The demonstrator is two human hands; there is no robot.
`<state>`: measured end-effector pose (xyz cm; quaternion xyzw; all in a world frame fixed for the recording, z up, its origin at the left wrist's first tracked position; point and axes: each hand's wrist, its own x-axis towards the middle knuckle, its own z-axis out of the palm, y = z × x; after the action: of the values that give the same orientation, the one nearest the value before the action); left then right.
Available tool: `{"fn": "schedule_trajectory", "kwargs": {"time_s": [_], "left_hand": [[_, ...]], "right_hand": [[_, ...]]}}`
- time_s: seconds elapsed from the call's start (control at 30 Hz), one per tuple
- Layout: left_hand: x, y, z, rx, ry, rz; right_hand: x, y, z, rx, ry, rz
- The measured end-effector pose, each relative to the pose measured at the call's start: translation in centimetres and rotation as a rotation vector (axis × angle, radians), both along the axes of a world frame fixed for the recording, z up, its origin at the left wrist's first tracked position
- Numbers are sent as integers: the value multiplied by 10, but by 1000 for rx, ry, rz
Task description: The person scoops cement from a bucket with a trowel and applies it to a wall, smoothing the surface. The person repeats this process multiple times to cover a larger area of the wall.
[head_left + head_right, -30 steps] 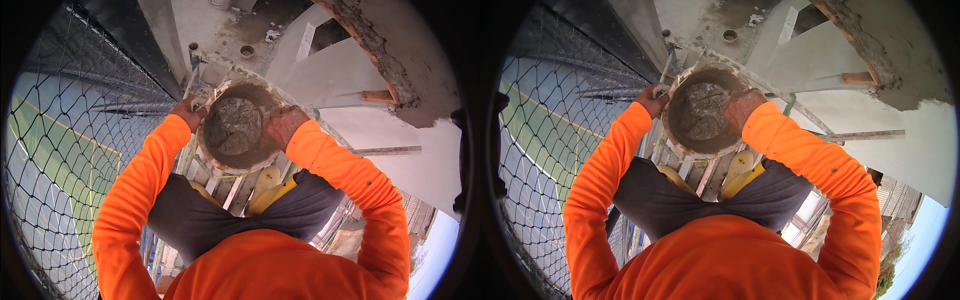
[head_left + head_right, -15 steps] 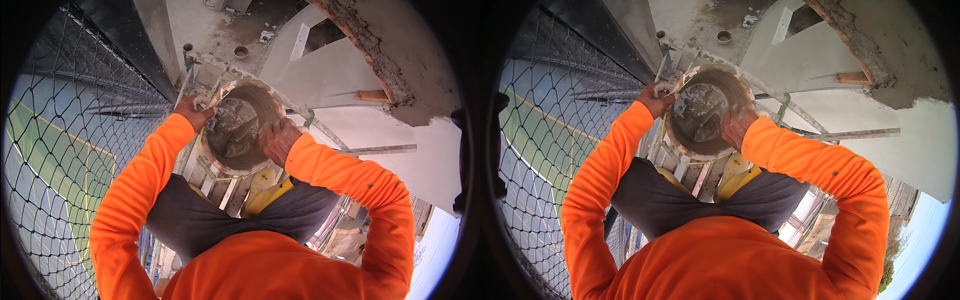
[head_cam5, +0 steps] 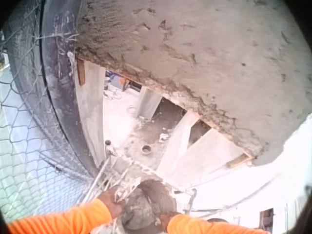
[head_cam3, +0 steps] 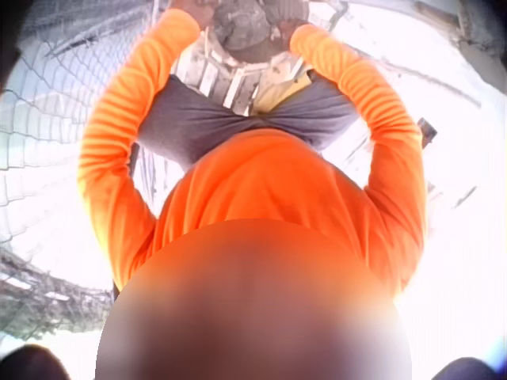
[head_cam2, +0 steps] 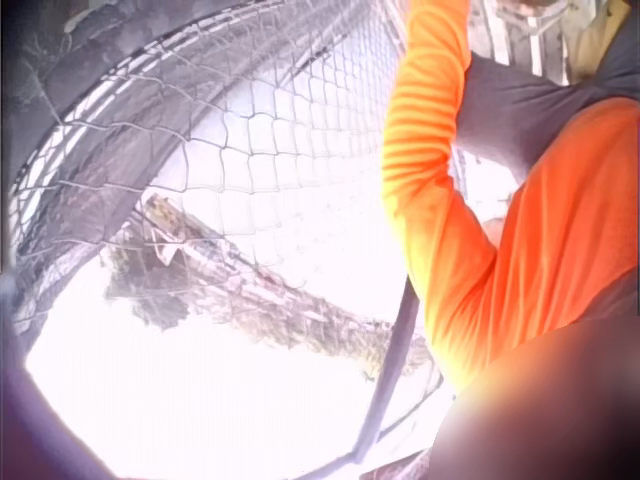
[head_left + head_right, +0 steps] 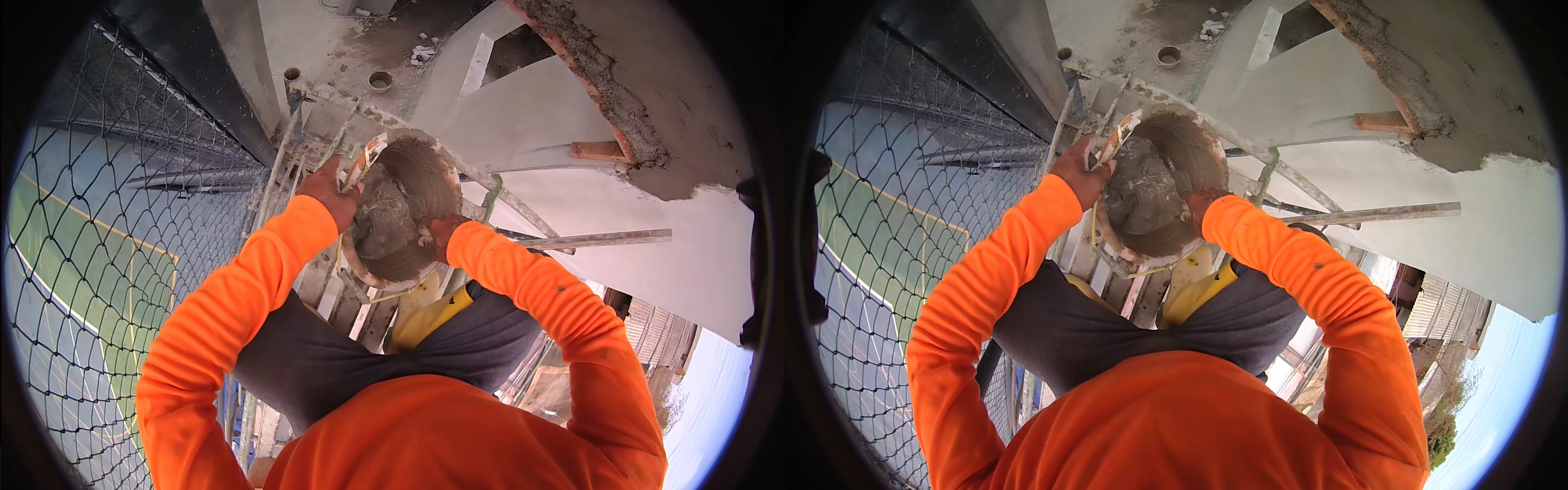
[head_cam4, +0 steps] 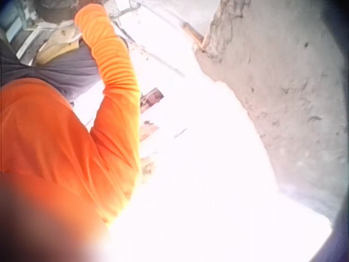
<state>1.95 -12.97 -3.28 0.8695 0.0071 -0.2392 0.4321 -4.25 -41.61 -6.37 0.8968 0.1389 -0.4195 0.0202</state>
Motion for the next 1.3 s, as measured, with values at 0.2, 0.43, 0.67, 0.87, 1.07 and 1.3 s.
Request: {"fn": "schedule_trajectory", "kwargs": {"time_s": [0.2, 0.43, 0.67, 0.87, 1.07, 1.3], "left_hand": [[-1, -2, 1, -17, -7, 42], [3, 2, -2, -32, 92, 23], [1, -1, 1, -11, 20, 14], [0, 3, 6, -15, 87, 0], [-4, 4, 5, -11, 65, -36], [2, 12, -2, -24, 159, -16]], "right_hand": [[-33, 23, 41, 227, -29, -57], [9, 30, 116, 4, 21, 261], [56, 34, 72, -250, -362, 407], [33, 21, 5, -169, 105, -41], [-19, 1, -17, 180, 157, -310], [-39, 47, 15, 415, 359, -710]]}}
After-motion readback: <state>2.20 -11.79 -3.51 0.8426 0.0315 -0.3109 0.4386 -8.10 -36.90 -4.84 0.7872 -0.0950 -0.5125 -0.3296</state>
